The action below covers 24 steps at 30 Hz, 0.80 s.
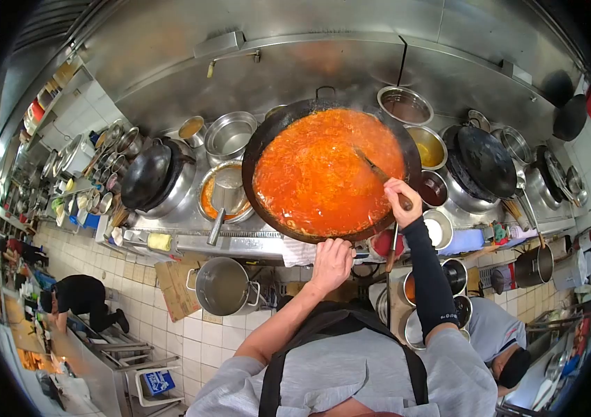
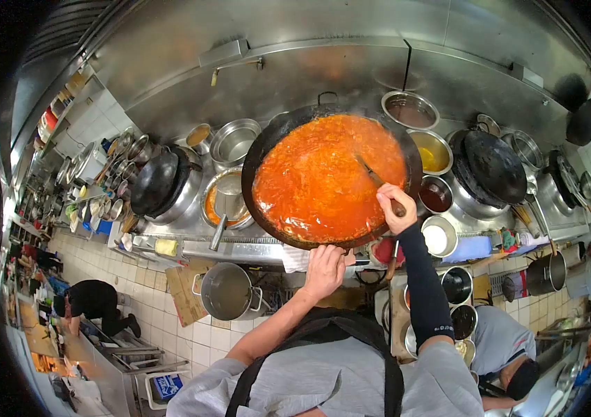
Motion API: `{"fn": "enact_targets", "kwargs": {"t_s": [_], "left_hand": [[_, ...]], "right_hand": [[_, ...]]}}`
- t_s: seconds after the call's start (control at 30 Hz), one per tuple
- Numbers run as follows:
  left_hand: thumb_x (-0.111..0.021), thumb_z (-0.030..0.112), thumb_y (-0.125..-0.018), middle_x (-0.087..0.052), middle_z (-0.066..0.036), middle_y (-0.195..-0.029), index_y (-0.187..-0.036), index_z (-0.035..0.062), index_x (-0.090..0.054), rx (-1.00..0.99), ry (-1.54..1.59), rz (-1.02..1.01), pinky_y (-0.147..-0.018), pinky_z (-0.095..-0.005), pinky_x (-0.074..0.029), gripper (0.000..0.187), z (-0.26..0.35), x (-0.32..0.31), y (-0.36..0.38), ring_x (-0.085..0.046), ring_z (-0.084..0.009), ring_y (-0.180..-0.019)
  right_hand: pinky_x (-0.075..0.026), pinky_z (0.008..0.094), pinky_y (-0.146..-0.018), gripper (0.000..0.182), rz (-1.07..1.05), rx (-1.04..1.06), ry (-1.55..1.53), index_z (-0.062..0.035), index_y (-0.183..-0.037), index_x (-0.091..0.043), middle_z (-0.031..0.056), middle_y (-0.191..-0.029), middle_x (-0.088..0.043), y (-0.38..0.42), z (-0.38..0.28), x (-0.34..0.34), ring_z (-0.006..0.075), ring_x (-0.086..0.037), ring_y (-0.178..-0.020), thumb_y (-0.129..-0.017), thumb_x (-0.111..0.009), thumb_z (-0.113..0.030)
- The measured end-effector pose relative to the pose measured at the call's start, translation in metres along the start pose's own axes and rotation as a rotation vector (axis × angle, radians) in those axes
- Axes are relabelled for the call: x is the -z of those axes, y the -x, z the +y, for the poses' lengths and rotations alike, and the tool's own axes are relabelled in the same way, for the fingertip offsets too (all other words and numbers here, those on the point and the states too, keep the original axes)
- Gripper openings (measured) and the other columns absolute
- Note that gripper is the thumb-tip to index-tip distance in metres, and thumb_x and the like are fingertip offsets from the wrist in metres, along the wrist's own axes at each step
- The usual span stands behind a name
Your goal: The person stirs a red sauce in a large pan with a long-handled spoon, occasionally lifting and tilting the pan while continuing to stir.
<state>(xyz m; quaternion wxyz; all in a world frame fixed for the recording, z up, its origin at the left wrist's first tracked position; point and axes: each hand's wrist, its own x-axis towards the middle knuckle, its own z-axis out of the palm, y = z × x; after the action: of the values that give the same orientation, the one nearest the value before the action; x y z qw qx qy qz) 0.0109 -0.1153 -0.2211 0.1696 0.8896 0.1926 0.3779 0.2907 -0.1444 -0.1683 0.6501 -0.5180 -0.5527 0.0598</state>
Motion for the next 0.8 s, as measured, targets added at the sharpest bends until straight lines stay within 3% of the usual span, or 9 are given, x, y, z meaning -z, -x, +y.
{"fn": "enact_targets", "kwargs": {"t_s": [0.23,0.27,0.37,0.6,0.67,0.8], "left_hand": [[-0.073,0.012,-0.098,-0.065,-0.01,-0.106,-0.116,0.0044,-0.068,-0.012,-0.02,-0.012,-0.087,-0.0482,-0.044,0.02,-0.003,-0.001,0.002,-0.061,-0.0327,-0.098],[-0.073,0.012,-0.098,-0.065,-0.011,-0.106,-0.116,0.0044,-0.068,-0.009,-0.021,-0.024,-0.087,-0.0482,-0.044,0.02,-0.005,-0.002,0.002,-0.061,-0.0327,-0.099],[-0.073,0.013,-0.099,-0.065,-0.011,-0.107,-0.117,0.0044,-0.068,-0.009,-0.02,-0.041,-0.088,-0.0484,-0.045,0.02,-0.007,-0.003,0.003,-0.061,-0.0329,-0.099],[-0.073,0.014,-0.099,-0.065,-0.011,-0.107,-0.117,0.0049,-0.068,-0.009,-0.016,-0.055,-0.088,-0.0489,-0.045,0.021,-0.008,-0.004,0.004,-0.061,-0.0331,-0.1],[-0.074,0.014,-0.099,-0.065,-0.011,-0.107,-0.117,0.0049,-0.068,-0.019,-0.003,-0.04,-0.088,-0.049,-0.045,0.021,-0.009,-0.005,0.004,-0.061,-0.033,-0.1],[-0.074,0.013,-0.097,-0.065,-0.011,-0.108,-0.117,0.0048,-0.068,-0.016,-0.002,-0.047,-0.089,-0.0493,-0.045,0.022,-0.009,-0.005,0.004,-0.061,-0.0331,-0.1]], "right_hand": [[-0.053,0.0405,-0.102,0.014,0.06,-0.059,0.047,0.0036,-0.092,-0.064,0.0114,-0.1,-0.072,0.053,-0.047,0.038,0.0254,-0.069,-0.105,-0.105,-0.069,0.008],[-0.05,0.0524,-0.119,0.017,0.065,-0.084,0.012,0.0004,-0.092,-0.065,0.0105,-0.097,-0.073,0.065,-0.048,0.045,0.0263,-0.072,-0.106,-0.109,-0.066,0.003],[-0.052,0.05,-0.116,0.014,0.113,-0.138,0.075,0.0023,-0.093,-0.066,0.011,-0.095,-0.073,0.091,-0.08,0.054,0.0274,-0.072,-0.107,-0.107,-0.068,0.003],[-0.049,0.0565,-0.118,0.013,0.143,-0.166,-0.061,0.0003,-0.093,-0.065,0.012,-0.095,-0.072,0.133,-0.148,0.036,0.0303,-0.071,-0.106,-0.106,-0.066,0.002],[-0.046,0.0573,-0.119,0.016,0.142,-0.219,-0.089,-0.0014,-0.092,-0.065,0.0125,-0.095,-0.071,0.143,-0.162,0.023,0.0323,-0.069,-0.108,-0.106,-0.069,-0.007],[-0.048,0.0575,-0.12,0.01,0.144,-0.234,-0.204,-0.0005,-0.094,-0.067,0.0137,-0.101,-0.075,0.145,-0.168,0.001,0.0341,-0.073,-0.113,-0.104,-0.068,-0.001]]}}
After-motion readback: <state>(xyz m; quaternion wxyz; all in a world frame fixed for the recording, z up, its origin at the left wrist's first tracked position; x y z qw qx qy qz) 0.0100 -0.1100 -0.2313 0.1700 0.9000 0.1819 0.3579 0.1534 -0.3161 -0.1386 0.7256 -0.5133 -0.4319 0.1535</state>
